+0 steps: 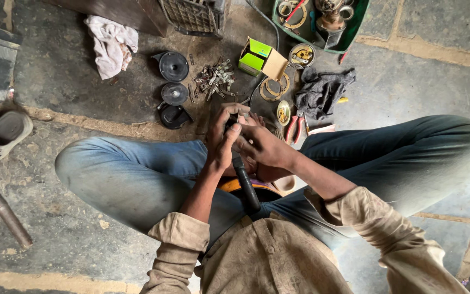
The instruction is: The person sits on the floor and uses pliers to remove a small metal piece from a white circular component. They then wipe the component with a cloth, use a sanding block to smooth its surface, and finally use a screwdriver to adjust a black circular part.
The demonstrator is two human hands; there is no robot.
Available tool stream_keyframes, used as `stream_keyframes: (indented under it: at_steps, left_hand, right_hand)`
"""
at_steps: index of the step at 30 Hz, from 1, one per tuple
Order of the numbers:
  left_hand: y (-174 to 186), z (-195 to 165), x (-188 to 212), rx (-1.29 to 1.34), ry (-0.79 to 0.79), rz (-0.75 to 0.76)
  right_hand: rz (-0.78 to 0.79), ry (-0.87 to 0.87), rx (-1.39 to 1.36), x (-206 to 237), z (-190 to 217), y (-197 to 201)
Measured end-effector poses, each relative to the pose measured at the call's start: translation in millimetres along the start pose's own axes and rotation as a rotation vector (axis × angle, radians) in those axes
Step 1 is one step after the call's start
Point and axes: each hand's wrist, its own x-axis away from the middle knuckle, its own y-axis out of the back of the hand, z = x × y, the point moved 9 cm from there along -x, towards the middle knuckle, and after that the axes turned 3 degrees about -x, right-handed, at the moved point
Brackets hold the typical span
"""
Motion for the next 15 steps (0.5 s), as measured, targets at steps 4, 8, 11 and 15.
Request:
stream_keyframes:
  at_steps: [4, 8, 11, 15]
  left_hand:
    - [-11, 2, 2, 0.086, 0.016, 0.032]
    - [-18, 9, 5, 0.186, 0.099, 0.046]
    - [-16, 9, 11, 0.217, 0.122, 0.074]
    - [-4, -3, 17, 0.343, 0.059, 0.087]
  right_hand:
    - [0.016, -0.060, 0.063, 11, -10, 1]
    - [-0.008, -0.060, 0.618, 17, -13, 3]
    - [-0.014, 0.076, 0.887, 15, -2, -6]
    - [0.017, -0.404, 0.256, 22, -38, -9]
